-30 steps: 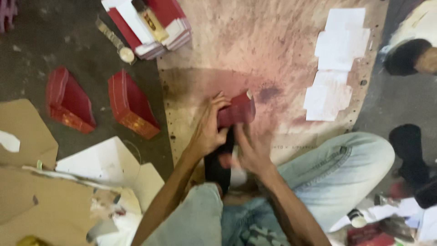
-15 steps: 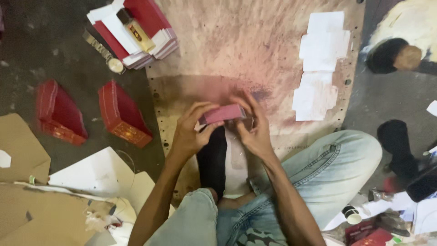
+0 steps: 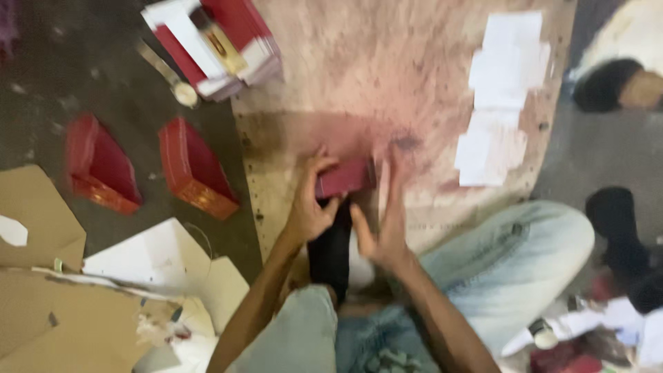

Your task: The person sits on the floor and assembles small red and white cardboard boxes. They fold the white paper inserts into the red box shells, press the edges to secure them, and place the finished units aside.

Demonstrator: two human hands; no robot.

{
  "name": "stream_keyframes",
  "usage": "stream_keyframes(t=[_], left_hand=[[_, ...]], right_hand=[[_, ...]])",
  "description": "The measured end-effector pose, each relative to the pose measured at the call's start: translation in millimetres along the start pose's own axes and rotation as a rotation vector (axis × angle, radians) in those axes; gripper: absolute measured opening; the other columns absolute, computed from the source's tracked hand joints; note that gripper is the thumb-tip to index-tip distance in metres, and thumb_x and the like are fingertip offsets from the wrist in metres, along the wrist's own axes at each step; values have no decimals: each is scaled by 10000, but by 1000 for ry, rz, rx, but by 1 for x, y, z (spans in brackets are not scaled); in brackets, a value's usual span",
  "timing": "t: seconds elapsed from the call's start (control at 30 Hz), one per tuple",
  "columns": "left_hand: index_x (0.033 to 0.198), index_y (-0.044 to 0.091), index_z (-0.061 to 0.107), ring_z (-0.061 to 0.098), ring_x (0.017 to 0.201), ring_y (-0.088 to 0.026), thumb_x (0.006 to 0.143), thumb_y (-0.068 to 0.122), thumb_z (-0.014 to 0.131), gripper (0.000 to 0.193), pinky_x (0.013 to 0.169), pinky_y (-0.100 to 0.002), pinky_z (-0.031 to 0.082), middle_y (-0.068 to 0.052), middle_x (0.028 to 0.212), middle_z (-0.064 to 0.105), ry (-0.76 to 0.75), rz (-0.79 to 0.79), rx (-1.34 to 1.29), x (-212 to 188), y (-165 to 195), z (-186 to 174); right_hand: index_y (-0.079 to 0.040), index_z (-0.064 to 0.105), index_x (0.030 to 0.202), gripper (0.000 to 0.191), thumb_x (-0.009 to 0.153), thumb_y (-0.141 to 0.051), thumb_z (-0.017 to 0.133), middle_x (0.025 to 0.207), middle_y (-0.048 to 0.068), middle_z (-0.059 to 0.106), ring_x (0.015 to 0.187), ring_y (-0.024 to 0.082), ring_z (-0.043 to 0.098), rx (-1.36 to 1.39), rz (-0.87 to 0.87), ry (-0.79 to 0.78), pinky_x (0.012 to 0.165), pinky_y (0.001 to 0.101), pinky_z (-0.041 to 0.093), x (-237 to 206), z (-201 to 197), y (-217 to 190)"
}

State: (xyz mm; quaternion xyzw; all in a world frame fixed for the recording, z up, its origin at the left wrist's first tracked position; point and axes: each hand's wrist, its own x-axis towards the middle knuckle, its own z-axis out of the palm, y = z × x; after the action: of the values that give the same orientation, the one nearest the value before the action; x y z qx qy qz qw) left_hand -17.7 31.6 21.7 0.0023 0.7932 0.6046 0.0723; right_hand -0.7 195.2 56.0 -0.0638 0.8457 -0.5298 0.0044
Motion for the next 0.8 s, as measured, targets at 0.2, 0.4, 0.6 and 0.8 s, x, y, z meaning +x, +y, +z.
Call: stream_keyframes(t=[0.2,0.4,0.6,0.8], left_hand=[[1278,41,579,485,1448,-386,788,-111,750,541,1181,-443,408,-200,1370,566,76,86,45,0,2,5],[1303,67,626,611,1268,-293,863,-34,750,468,1042,-350,489,-153,1291,645,7,-42,256,4,3,8],[1416,-24,536,620,1224,-187,934,27,736,524,1055,-337,516,-104,1324,644,-96,-532,-879,7,1,9],[1483,-21,475,606,1245,-153,1033,128,606,491,1070,-314,499,-107,1385,626,-118,-548,-845,9,-2,11]], right_hand=[[-95,34,1695,847,1025,-150,550,1656,213,364,1481,304,441,347,150,55,1247,441,358,2,1,-5],[-101,24,1703,890,1079,-134,658,1608,197,461,1511,300,464,410,140,-23,1286,423,378,31,2,31],[-14,642,1353,475,921,-110,815,1207,158,731,1088,251,700,350,477,-108,967,374,569,37,-19,37],[-15,725,1201,325,909,-141,791,1127,110,762,1021,188,715,368,428,-47,897,307,582,31,-8,26]])
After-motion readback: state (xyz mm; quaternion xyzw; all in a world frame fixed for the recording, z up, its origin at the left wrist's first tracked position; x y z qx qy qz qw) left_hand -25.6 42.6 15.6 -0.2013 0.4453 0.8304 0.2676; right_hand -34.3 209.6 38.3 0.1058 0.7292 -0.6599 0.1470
